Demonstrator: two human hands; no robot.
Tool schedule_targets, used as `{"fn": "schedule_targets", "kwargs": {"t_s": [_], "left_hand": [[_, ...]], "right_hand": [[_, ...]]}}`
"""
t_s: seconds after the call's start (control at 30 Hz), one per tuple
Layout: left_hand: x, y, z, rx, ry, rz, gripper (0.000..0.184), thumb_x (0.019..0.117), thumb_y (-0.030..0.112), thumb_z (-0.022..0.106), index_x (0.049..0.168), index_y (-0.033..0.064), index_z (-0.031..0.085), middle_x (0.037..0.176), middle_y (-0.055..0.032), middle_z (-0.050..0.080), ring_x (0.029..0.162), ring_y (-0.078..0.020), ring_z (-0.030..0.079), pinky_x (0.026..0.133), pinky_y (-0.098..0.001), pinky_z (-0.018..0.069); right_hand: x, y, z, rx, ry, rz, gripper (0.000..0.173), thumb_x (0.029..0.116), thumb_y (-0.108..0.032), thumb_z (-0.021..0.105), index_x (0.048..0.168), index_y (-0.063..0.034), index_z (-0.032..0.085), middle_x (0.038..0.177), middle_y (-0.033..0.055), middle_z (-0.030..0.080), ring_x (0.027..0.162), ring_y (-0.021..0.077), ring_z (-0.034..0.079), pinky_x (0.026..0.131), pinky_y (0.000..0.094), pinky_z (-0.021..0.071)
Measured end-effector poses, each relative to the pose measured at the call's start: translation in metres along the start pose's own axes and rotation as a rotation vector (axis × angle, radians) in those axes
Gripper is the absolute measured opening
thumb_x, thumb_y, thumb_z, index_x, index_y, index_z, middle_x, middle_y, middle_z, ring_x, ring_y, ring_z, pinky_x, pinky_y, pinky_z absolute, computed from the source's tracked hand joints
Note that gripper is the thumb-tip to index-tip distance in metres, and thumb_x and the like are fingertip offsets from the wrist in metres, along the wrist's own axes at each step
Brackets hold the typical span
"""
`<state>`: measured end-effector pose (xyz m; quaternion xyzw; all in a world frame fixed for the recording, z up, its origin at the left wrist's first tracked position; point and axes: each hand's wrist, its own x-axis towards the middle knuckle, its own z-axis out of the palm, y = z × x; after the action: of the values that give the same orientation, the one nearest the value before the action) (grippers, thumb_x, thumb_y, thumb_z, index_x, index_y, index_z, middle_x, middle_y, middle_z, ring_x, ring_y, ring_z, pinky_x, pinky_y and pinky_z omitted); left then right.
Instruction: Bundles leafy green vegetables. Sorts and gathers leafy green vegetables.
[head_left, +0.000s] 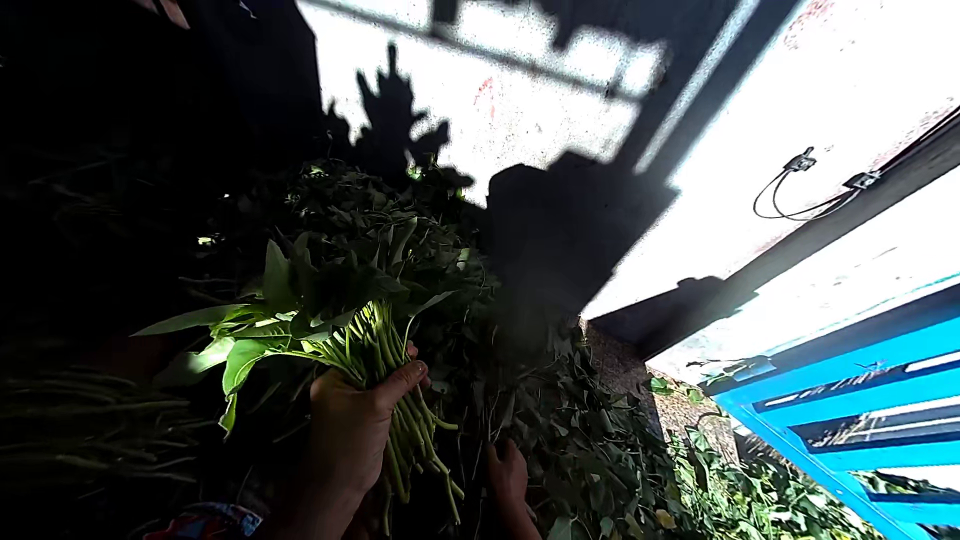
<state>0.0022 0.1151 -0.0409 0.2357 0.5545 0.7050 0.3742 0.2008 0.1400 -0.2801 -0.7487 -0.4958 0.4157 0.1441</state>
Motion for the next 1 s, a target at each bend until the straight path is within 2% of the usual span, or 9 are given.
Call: {"fn": "schedule_targets", "kwargs": {"t_s": [0.07,0.1,0.2,0.37,0.53,0.7,0.83,0.9,1.0], "left_hand": [[0.0,0.0,0.001,0.023,0.023,-0.016,0.024,0.0822,-0.014,0.074,0.102,-0.0025,0.07,0.089,-0.0176,0.075,0.072,-0.0286,0.074,0.066,-0.0387,0.0651],[0.0,-0.001,0.002,0.029,0.028,-0.029,0.024,0.0819,-0.014,0.074,0.102,-0.0025,0.069,0.09,-0.0171,0.075,0.073,-0.0284,0.075,0.066,-0.0387,0.0652],[-0.004,-0.008,0.005,0.029,-0.004,-0.063,0.025,0.0809,-0.015,0.075,0.103,-0.0042,0.069,0.089,-0.0179,0.074,0.07,-0.0287,0.073,0.065,-0.0384,0.0648],[-0.012,-0.018,0.007,0.05,-0.086,-0.122,0.032,0.0758,-0.017,0.078,0.104,-0.0072,0.066,0.087,-0.0214,0.074,0.069,-0.0319,0.073,0.065,-0.0394,0.0648],[-0.023,-0.042,0.016,0.147,-0.177,-0.181,0.031,0.0719,-0.011,0.083,0.098,-0.0048,0.068,0.088,-0.0169,0.074,0.074,-0.0279,0.074,0.069,-0.0372,0.0647],[-0.032,-0.061,0.018,0.225,-0.272,-0.223,0.055,0.068,0.002,0.091,0.115,-0.0017,0.063,0.105,-0.0115,0.075,0.097,-0.0204,0.074,0.087,-0.0356,0.0631],[-0.033,-0.049,0.019,0.199,-0.265,-0.226,0.053,0.0662,-0.009,0.088,0.112,-0.0034,0.062,0.101,-0.0108,0.073,0.095,-0.0155,0.073,0.083,-0.0305,0.0626],[-0.032,-0.046,0.019,0.2,-0.264,-0.243,0.051,0.0652,-0.011,0.086,0.11,-0.0033,0.063,0.099,-0.0104,0.074,0.091,-0.0153,0.073,0.081,-0.0304,0.0626],[-0.028,-0.043,0.019,0.163,-0.161,-0.193,0.047,0.065,-0.011,0.085,0.106,-0.0042,0.063,0.093,-0.013,0.074,0.086,-0.0194,0.074,0.076,-0.0339,0.0639]], "right_hand": [[-0.022,-0.003,-0.016,0.263,0.118,-0.145,0.029,0.1017,-0.023,0.06,0.108,0.0033,0.069,0.088,0.0171,0.069,0.084,0.0292,0.067,0.081,0.0511,0.0543],[-0.029,0.001,-0.023,0.348,0.13,-0.162,0.026,0.101,-0.021,0.062,0.105,0.0035,0.069,0.086,0.0156,0.068,0.08,0.0261,0.067,0.078,0.0482,0.0551],[-0.045,0.016,-0.04,0.496,0.081,-0.084,0.022,0.0981,-0.016,0.066,0.1,0.0056,0.068,0.078,0.0146,0.065,0.068,0.023,0.062,0.067,0.0444,0.0546],[-0.088,-0.009,-0.061,0.642,0.233,-0.317,0.014,0.0948,-0.008,0.066,0.102,0.0033,0.067,0.077,0.0075,0.068,0.068,0.012,0.066,0.066,0.0297,0.0576],[-0.111,-0.032,-0.066,0.454,0.378,-0.576,0.014,0.0921,-0.006,0.068,0.104,0.0029,0.068,0.082,0.0061,0.072,0.073,0.0089,0.07,0.07,0.0267,0.0606],[-0.122,-0.039,-0.06,0.167,0.447,-0.881,0.016,0.0905,-0.011,0.067,0.1,0.0014,0.072,0.086,0.0082,0.073,0.08,0.0194,0.072,0.076,0.0394,0.0608],[-0.134,-0.047,-0.065,0.015,0.474,-0.988,0.014,0.0917,-0.014,0.068,0.096,-0.0033,0.075,0.087,0.0075,0.073,0.084,0.0215,0.072,0.08,0.0399,0.0597],[-0.139,-0.05,-0.067,-0.032,0.492,-1.003,0.015,0.0928,-0.014,0.065,0.098,-0.0031,0.075,0.088,0.0086,0.073,0.083,0.0218,0.072,0.077,0.0383,0.0603],[-0.149,-0.047,-0.065,-0.142,0.501,-0.96,0.014,0.0932,-0.01,0.062,0.096,-0.0004,0.072,0.086,0.0118,0.07,0.07,0.0222,0.071,0.057,0.0364,0.0593]]}}
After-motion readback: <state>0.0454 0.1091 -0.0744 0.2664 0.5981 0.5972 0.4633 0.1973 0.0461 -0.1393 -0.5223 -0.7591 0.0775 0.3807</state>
